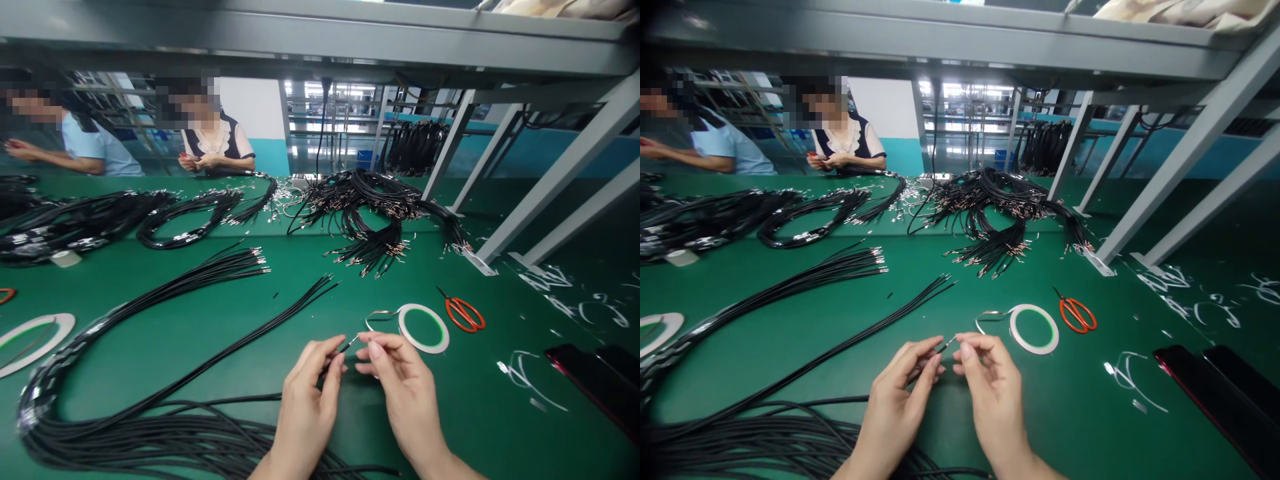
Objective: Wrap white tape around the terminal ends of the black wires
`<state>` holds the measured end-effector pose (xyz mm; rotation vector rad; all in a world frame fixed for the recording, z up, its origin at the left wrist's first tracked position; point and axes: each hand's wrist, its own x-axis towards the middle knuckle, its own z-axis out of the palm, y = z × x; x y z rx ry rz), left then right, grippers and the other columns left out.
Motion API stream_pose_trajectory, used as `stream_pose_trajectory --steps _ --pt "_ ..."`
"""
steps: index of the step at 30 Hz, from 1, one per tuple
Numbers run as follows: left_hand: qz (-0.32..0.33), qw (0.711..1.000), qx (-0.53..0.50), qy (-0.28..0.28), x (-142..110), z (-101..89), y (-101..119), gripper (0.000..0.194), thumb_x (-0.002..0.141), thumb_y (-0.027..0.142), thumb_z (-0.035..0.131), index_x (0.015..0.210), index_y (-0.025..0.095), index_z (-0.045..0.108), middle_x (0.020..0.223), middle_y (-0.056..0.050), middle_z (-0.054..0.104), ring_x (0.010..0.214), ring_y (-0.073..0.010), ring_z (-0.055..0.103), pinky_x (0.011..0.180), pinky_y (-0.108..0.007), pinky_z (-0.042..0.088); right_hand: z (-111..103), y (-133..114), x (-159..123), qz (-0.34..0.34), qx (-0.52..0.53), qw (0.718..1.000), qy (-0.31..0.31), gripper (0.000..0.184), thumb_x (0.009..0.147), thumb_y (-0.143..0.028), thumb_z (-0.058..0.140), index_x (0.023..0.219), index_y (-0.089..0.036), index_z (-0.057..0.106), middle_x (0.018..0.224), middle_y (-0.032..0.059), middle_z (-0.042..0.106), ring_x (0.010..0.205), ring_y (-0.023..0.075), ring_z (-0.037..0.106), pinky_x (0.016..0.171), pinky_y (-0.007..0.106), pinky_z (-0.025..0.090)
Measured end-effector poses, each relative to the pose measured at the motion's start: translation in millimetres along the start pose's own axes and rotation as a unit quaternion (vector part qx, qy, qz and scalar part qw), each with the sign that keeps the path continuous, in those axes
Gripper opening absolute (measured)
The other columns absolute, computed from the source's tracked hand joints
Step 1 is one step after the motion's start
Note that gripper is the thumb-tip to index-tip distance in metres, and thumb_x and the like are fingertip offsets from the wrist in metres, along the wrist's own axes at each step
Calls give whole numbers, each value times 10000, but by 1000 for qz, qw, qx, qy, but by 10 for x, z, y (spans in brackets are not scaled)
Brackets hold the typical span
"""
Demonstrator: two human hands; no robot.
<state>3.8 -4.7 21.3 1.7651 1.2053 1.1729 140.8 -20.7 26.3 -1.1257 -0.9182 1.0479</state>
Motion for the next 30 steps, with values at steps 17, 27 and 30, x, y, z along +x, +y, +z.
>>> stream_pose_trajectory --steps 17,27,30 --pt "113 987 105 36 -46 14 -17 351 827 75 574 1130 252 592 953 -22 701 828 -164 674 755 -241 533 -26 -60 34 111 76 989 -68 162 794 -304 690 731 -161 645 931 54 653 833 178 636 802 336 541" --pt "148 980 134 -7 -44 -19 2 346 842 41 533 1111 247 602 859 -24 665 735 -137 638 680 -216 501 -20 -71 49 126 97 985 -69 150 782 -267 692 691 -169 624 880 37 652 801 168 623 786 334 532" --pt "156 978 141 -13 -55 -24 -3 376 849 34 523 1151 246 593 876 -31 659 760 -134 639 697 -209 501 -16 -77 51 127 104 984 -66 161 776 -275 698 685 -171 617 889 40 657 820 174 628 789 335 533"
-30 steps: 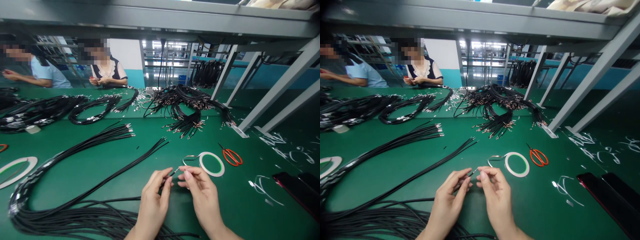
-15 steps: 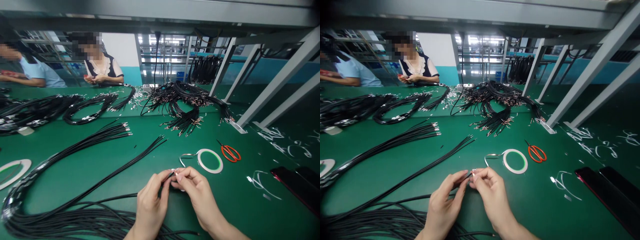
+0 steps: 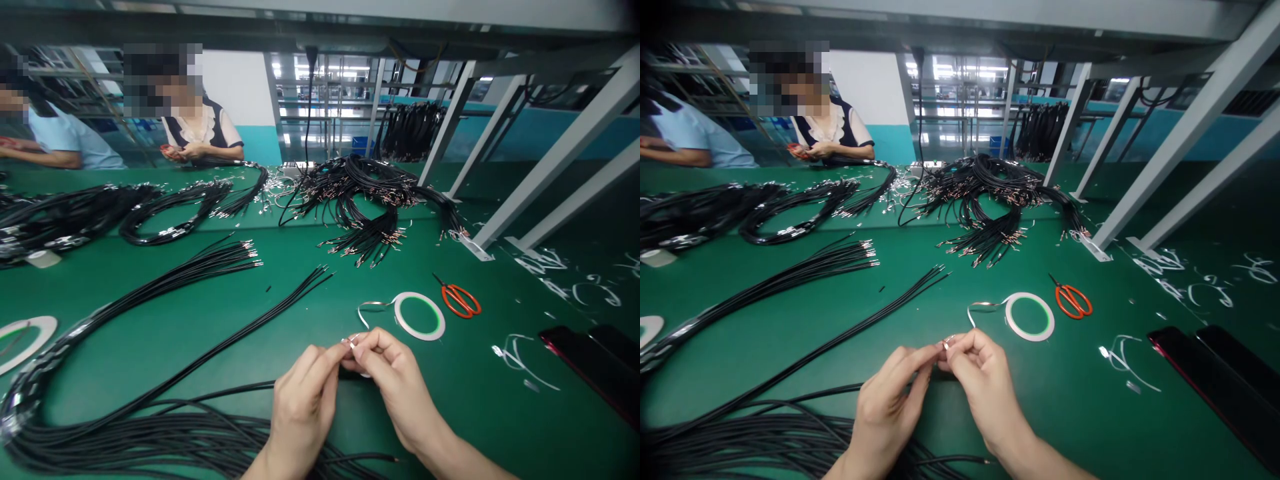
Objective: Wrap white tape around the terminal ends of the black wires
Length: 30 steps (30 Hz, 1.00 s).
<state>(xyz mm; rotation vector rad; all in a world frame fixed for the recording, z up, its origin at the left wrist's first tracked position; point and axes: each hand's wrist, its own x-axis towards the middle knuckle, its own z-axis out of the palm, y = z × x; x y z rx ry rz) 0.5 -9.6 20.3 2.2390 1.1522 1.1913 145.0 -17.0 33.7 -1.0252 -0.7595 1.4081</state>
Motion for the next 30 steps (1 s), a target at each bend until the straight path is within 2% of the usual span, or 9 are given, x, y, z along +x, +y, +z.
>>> stream_pose_trajectory --steps 11,30 --pt "29 999 11 12 0 28 -44 418 865 26 516 1219 242 567 870 -26 615 810 -115 623 729 -195 509 3 3 13 2 -2 1000 2 180 768 -277 707 672 -162 608 887 44 654 850 200 642 809 366 532" --pt "-7 1000 15 7 -6 73 -69 352 883 77 489 1197 212 577 821 -34 597 711 -123 607 646 -210 509 -4 35 18 1 -13 1000 -7 207 763 -305 718 682 -161 595 880 34 611 828 185 632 755 367 571"
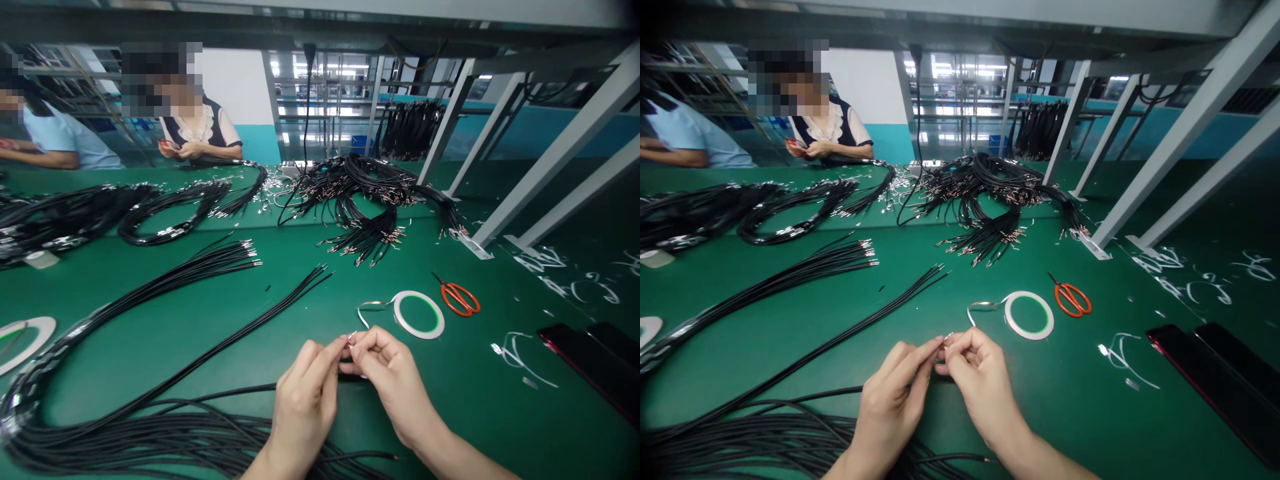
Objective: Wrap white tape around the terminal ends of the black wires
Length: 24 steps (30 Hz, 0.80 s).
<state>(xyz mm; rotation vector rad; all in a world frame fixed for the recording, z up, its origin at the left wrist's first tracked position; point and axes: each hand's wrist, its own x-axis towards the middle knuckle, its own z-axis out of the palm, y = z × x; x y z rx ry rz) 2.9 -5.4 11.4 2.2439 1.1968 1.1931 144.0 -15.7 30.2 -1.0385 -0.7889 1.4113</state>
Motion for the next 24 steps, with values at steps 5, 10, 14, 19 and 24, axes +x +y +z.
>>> stream_pose_trajectory --steps 5,10,14,19,24 --pt "-11 1000 -7 -2 0 2 3 336 886 90 489 1184 212 583 854 -40 613 739 -128 613 658 -211 515 -3 10 -6 -10 -6 1000 -7 185 786 -293 696 701 -169 589 880 32 607 851 193 630 727 350 574" --pt "-19 1000 -18 -2 11 -15 18 326 880 86 507 1168 216 588 862 -35 610 748 -123 612 673 -212 512 -13 22 -12 -4 -15 1000 -9 188 795 -296 686 706 -168 582 890 39 617 840 193 639 729 355 574" --pt "-18 1000 -22 5 11 -21 35 309 879 86 506 1151 209 589 880 -40 622 765 -128 620 681 -215 517 -12 22 1 -6 -17 1000 -12 188 797 -306 684 716 -169 584 889 40 620 844 197 642 723 353 576" --pt "-20 1000 -20 5 2 -17 38 305 879 89 507 1152 205 582 893 -43 637 771 -133 627 685 -222 522 -9 11 -6 -2 -20 1000 -10 199 792 -319 687 711 -168 586 869 36 623 845 199 644 728 353 576" --pt "-23 1000 -11 5 23 -12 26 305 886 97 498 1160 210 572 889 -45 640 776 -140 630 686 -232 524 -17 21 -16 -1 -20 1000 -9 196 787 -319 692 711 -167 594 901 43 632 886 211 638 763 369 570"
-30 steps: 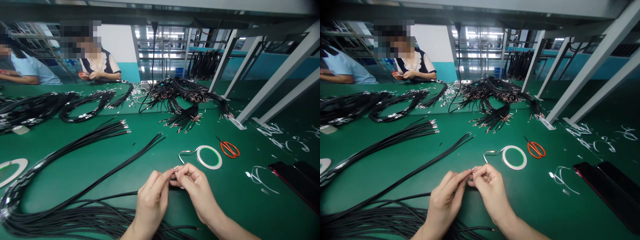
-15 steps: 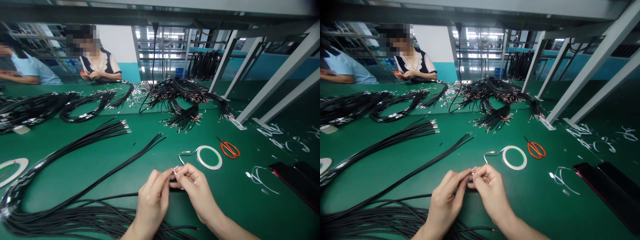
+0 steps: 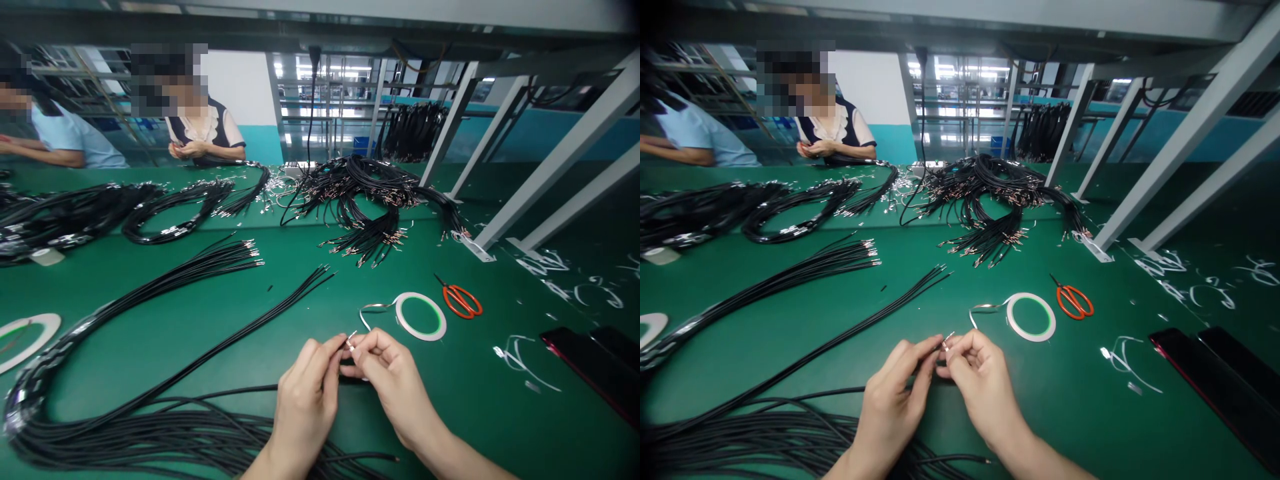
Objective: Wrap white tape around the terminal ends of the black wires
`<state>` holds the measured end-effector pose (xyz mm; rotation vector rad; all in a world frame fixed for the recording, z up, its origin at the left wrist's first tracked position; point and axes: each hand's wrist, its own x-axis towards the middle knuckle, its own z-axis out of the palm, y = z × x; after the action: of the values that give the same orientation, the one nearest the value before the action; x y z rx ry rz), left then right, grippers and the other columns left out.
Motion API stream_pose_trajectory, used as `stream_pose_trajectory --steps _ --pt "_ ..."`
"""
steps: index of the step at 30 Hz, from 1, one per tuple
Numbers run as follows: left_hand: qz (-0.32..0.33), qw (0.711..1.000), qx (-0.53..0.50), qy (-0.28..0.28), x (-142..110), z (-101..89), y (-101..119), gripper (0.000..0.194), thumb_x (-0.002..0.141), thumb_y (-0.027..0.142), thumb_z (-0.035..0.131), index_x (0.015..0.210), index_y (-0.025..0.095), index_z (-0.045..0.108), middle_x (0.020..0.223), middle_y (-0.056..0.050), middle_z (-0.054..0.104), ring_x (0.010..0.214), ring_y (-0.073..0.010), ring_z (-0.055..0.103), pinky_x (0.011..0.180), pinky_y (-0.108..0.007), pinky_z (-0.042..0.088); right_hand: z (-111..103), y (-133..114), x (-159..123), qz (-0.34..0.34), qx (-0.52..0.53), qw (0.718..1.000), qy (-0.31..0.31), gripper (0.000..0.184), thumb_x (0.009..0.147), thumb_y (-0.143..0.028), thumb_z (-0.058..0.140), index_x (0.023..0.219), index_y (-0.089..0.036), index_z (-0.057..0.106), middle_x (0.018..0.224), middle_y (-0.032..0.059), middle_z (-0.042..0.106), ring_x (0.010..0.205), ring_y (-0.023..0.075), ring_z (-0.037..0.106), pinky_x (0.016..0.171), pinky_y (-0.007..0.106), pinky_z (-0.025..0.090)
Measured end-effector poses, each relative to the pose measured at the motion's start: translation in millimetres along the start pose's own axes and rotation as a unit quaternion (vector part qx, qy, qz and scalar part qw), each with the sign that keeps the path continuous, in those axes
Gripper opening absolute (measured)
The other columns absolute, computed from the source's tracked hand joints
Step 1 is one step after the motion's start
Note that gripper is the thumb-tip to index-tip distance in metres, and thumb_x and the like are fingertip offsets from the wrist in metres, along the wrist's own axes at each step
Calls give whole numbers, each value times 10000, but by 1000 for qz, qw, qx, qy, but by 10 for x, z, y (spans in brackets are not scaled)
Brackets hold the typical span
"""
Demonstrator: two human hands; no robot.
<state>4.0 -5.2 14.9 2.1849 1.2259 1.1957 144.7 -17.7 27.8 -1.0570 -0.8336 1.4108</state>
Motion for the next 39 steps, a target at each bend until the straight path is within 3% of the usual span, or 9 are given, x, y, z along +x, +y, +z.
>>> stream_pose_trajectory --steps 19,26,29,31,35,39 --pt "17 1000 14 -14 -49 -1 -16 348 890 84 486 1201 216 569 823 -28 587 717 -120 607 641 -210 506 9 -2 9 12 22 1000 11 201 776 -308 705 700 -166 584 869 36 645 858 204 654 732 359 583" --pt "-7 1000 -11 -6 -33 3 -6 345 892 100 479 1194 230 585 804 -28 561 685 -125 587 605 -222 498 11 -16 2 15 21 1000 11 207 777 -315 704 695 -167 584 858 32 652 836 192 658 704 330 591" --pt "-52 997 -58 -4 -14 1 12 306 890 129 490 1148 232 620 791 -25 556 682 -132 581 612 -240 508 16 -10 8 14 17 1000 10 208 783 -324 697 705 -167 585 852 35 652 811 184 653 674 317 595" --pt "-116 986 -122 -8 6 5 22 252 889 182 503 1090 230 648 793 -25 551 690 -140 592 601 -247 527 23 3 16 13 12 1000 3 209 791 -332 688 717 -165 585 834 35 649 788 178 647 649 310 594" --pt "-261 928 -267 -16 77 6 34 204 849 306 565 972 190 678 804 -20 541 588 -112 580 490 -220 521 31 39 32 5 3 1000 -8 205 804 -338 675 743 -166 582 836 34 638 800 182 636 648 317 586" --pt "-317 891 -323 -37 161 -48 46 231 788 334 637 918 152 693 770 -20 571 571 -98 556 502 -203 486 27 63 39 -7 -35 999 -4 196 822 -340 655 765 -168 581 860 40 640 832 192 631 668 320 571"
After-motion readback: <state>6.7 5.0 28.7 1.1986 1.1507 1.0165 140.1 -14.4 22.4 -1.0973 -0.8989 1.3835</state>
